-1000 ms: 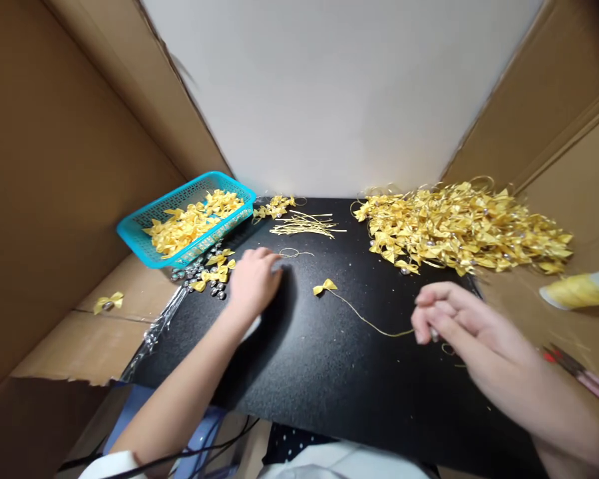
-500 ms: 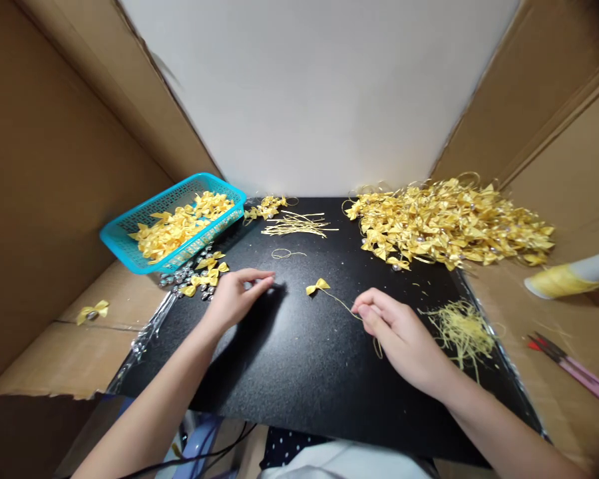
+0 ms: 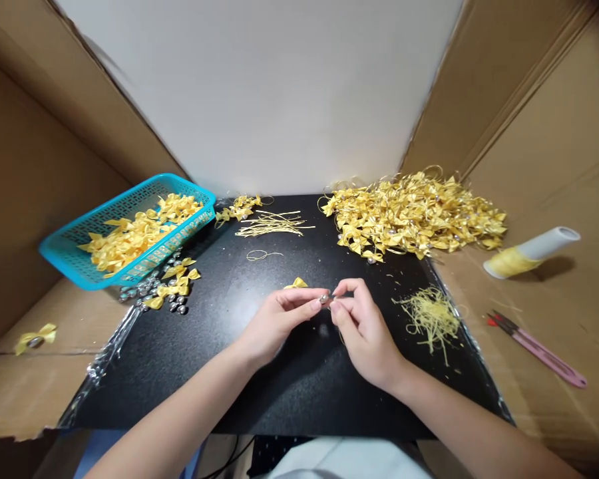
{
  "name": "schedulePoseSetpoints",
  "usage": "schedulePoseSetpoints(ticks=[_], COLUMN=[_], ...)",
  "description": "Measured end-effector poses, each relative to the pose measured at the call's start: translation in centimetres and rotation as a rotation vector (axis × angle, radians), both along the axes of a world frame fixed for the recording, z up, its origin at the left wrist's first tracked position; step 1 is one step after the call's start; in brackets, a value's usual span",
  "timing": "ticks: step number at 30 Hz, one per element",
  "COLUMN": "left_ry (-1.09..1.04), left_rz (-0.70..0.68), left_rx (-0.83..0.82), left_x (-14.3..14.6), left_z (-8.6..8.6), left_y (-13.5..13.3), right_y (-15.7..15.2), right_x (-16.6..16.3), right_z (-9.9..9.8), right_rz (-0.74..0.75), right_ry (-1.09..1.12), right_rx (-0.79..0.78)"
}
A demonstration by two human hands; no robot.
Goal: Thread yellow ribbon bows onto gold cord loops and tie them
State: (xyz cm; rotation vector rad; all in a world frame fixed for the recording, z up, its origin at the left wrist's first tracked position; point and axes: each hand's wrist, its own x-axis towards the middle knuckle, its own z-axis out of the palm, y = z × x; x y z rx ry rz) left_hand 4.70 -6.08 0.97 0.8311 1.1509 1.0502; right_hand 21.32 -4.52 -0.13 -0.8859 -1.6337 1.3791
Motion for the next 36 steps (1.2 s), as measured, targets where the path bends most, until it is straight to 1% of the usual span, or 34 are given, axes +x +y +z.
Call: schedulePoseSetpoints(ticks=[5, 10, 15, 20, 22, 27, 31, 34, 36], left_ry=[-0.001, -0.014, -0.03, -0.045, -0.052, -0.032, -0.006, -0.015, -0.016], left_rz=[-0.046, 0.016, 0.004, 0.032, 0.017, -0.046, -0.005, 0.025, 0.018], left_rx=[0.001, 0.004, 0.001, -0.009, -0.003, 0.088, 0.191, 0.236, 0.244], left_x=[0.3, 0.2, 0.2, 0.2, 0.2, 0.6, 1.1, 1.2, 1.2], left_z=[-0.2, -0.7, -0.9, -0.9, -0.9, -0.8, -0.6, -0.5, -0.4], left_y=[0.0, 0.1, 0.0, 0.0, 0.0, -0.1, 0.1, 0.3, 0.3], right_y=[-0.1, -0.2, -0.3, -0.3, -0.3, -0.3, -0.1, 0.2, 0.4], right_x=[-0.1, 0.0, 0.0, 0.0, 0.0, 0.0, 0.0, -0.1, -0.1], right_z=[-0.1, -0.3, -0.5, -0.3, -0.2, -0.2, -0.5, -1.0, -1.2], right_rz=[0.012, 0.015, 0.014, 0.001, -0.006, -0.01, -0.003, 0.045, 0.104], right_ry=[-0.008, 0.048, 0.05, 0.054, 0.045, 0.017, 0.06, 0.094, 0.145], right_rx=[-0.017, -0.051, -0.041, -0.047, -0.043, -0.014, -0.022, -0.067, -0.139])
